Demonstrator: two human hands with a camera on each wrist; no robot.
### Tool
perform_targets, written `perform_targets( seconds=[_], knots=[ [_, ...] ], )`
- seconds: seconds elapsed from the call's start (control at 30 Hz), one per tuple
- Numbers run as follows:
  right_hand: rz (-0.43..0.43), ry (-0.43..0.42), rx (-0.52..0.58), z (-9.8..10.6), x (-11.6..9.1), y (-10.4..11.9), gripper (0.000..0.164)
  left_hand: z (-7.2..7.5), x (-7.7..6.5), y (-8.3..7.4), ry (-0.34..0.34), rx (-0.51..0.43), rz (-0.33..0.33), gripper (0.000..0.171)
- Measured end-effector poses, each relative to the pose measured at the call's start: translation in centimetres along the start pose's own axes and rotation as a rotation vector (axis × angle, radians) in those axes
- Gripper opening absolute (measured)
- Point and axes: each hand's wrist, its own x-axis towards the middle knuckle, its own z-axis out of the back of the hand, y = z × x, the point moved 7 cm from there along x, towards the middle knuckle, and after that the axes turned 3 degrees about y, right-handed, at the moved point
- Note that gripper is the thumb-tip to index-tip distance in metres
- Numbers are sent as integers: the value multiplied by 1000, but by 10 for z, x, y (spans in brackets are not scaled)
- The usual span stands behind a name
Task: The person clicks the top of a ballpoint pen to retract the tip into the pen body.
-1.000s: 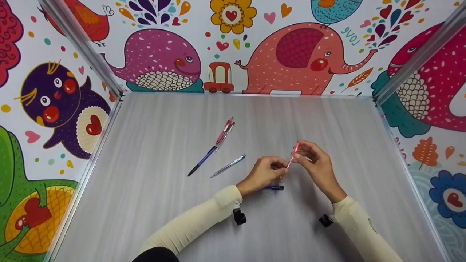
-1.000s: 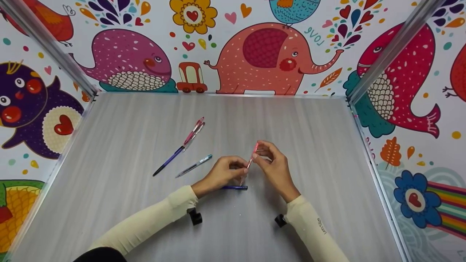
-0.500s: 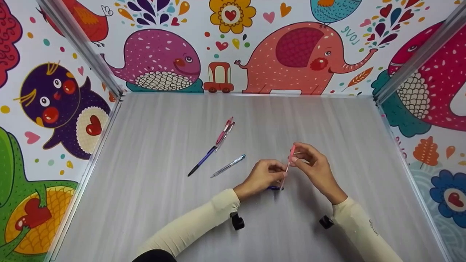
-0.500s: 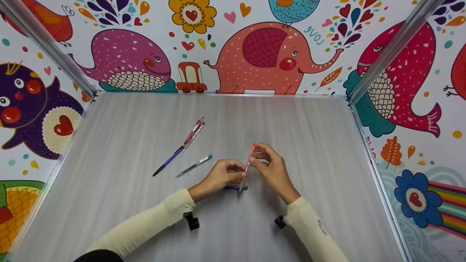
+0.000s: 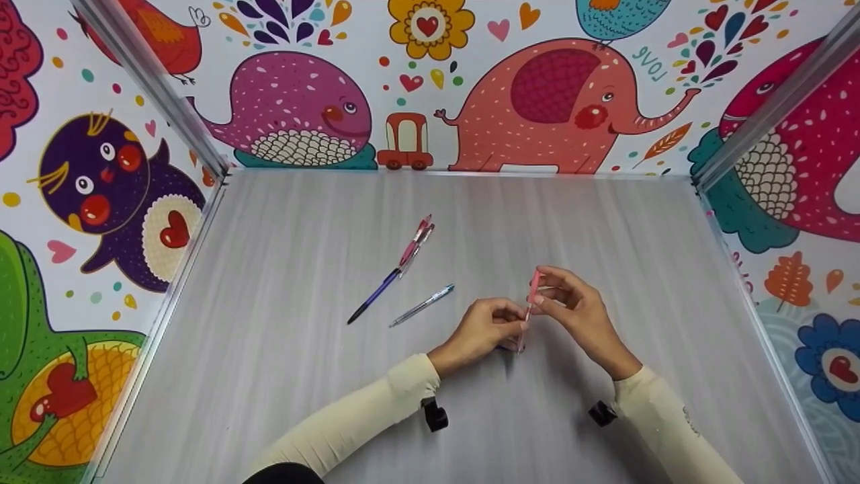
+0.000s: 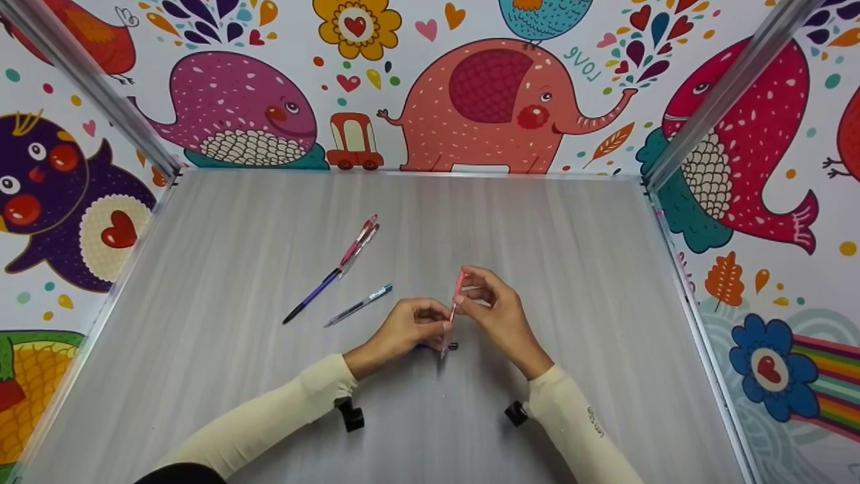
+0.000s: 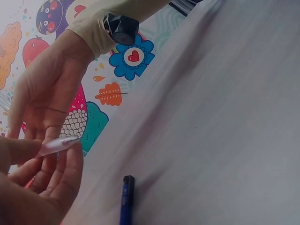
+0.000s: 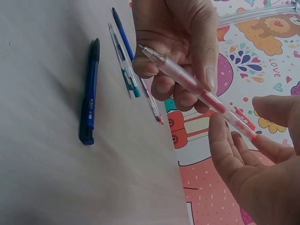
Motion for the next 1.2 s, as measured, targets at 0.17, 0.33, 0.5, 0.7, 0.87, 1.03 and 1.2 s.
perform_targets(
  seconds=[0.17,0.33,0.5,0.7,0.87,1.03,1.2],
  knots=[
    [-2,11,-3,-4,-2,-1,52,0,-2,2,13,-2,1,19],
    [6,15,-70,-6,-5,0,57,-1,-4,4,11,-18,2,22],
    [13,19,-124,-8,-8,3,62,-4,-7,2,6,-72,-3,19],
    [22,25,-129,-10,-12,7,65,-9,-12,0,15,-106,-25,23],
    [33,27,-154,-12,-16,9,63,-11,-17,0,18,-124,-21,23],
    [38,30,-161,-14,-20,11,62,-13,-21,-2,21,-132,-21,21],
    [41,31,-137,-16,-22,13,60,-15,-25,-1,24,-180,-5,19]
  ],
)
